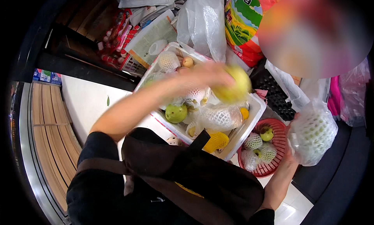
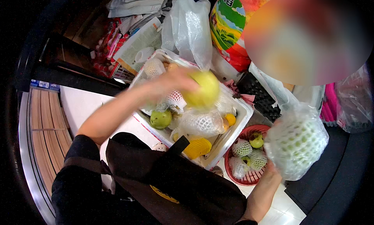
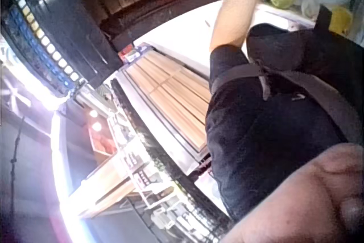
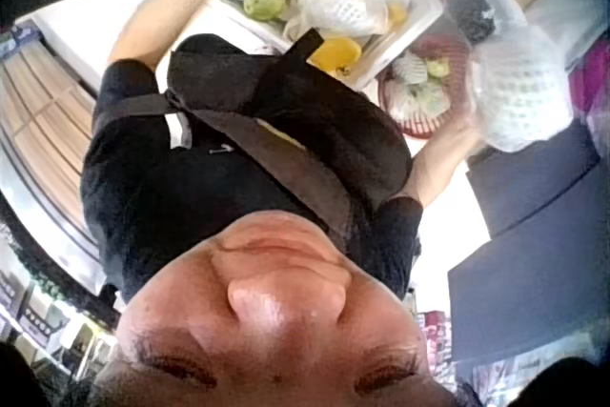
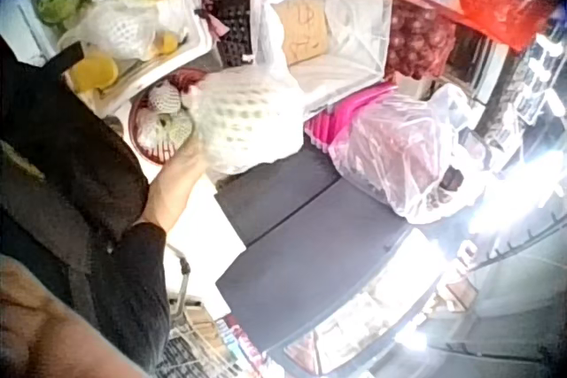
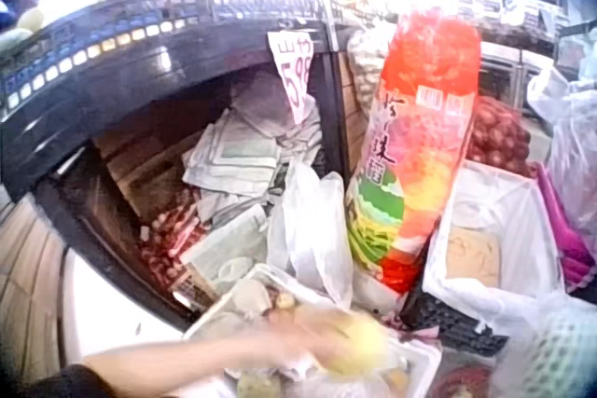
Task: The person packs green pears from a styrofoam box and a display shelf into a red basket and a plastic-lined shopping cart. They handle the pears one by one, placing them into protective foam nets and then into the containers. The person moves between the display area and the cart, eventually carrying the basket to a checkout counter.
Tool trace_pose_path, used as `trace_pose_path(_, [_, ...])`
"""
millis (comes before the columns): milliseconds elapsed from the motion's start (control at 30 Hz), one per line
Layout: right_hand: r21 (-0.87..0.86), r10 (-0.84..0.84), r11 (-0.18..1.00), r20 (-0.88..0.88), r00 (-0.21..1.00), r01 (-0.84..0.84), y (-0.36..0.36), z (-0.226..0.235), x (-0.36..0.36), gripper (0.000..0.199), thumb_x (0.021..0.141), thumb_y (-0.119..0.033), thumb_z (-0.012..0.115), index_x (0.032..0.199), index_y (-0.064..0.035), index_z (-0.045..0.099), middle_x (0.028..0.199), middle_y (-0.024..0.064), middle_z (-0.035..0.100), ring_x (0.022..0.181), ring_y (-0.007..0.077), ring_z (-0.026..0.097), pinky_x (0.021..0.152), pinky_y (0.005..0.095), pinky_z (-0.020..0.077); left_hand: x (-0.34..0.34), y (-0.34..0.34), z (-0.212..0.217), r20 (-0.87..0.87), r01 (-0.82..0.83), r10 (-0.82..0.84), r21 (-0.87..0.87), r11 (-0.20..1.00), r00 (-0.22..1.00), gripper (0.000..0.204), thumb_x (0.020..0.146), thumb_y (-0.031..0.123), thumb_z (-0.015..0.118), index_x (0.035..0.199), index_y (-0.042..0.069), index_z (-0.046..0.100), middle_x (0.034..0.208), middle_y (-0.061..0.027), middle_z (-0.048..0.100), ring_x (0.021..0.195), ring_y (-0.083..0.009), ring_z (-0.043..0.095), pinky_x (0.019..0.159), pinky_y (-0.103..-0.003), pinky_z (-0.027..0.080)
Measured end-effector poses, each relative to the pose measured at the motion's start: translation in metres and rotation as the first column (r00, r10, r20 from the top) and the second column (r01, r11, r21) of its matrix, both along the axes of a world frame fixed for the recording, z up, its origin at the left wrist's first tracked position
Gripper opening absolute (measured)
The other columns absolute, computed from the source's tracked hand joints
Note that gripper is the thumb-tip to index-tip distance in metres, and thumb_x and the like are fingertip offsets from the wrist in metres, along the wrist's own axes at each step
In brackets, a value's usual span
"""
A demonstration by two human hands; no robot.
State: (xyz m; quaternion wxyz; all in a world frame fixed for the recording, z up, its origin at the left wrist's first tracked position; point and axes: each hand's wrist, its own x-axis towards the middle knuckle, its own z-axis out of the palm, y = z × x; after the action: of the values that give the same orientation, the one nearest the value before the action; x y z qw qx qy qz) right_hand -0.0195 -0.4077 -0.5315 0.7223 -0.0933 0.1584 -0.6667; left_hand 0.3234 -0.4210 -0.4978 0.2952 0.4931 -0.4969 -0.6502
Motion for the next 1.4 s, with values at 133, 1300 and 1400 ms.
trace_pose_path(133, [-0.050,0.025,0.998,-0.072,0.997,-0.029,0.003,0.003,-0.001,0.054,0.080,-0.031,0.057,0.126,-0.0067,0.039,0.120,0.0195,0.046,0.091,0.0257,0.051,0.073,0.0352,0.0435,-0.152,0.056,-0.049,-0.068,0.122,-0.105,0.329,0.936,0.992,0.072,0.063,0.048,0.065,0.108,-0.005,0.050,0.094,-0.0172,0.057,0.087,-0.0244,0.056,0.070,-0.034,0.048])
trace_pose_path(1300, [-0.130,0.121,0.982,-0.111,0.986,-0.135,0.010,-0.045,-0.010,0.050,0.088,-0.037,0.042,0.130,-0.0102,0.036,0.133,0.0100,0.038,0.125,0.0299,0.031,0.104,0.0495,0.0215,-0.044,0.057,-0.002,0.529,0.792,-0.696,0.069,0.606,0.486,0.023,0.072,0.022,0.054,0.077,0.000,0.058,0.074,-0.0190,0.059,0.069,-0.0332,0.056,0.062,-0.042,0.044])
trace_pose_path(1400, [-0.331,0.305,0.890,-0.077,0.949,-0.313,0.019,-0.068,-0.041,0.052,0.084,-0.038,0.045,0.129,-0.0120,0.039,0.134,0.0088,0.037,0.125,0.0291,0.032,0.104,0.0510,0.0204,0.088,0.066,0.010,0.927,0.310,-0.157,0.047,0.950,0.342,0.043,0.067,0.026,0.067,0.102,0.005,0.053,0.094,-0.0161,0.058,0.088,-0.0313,0.056,0.076,-0.040,0.045])
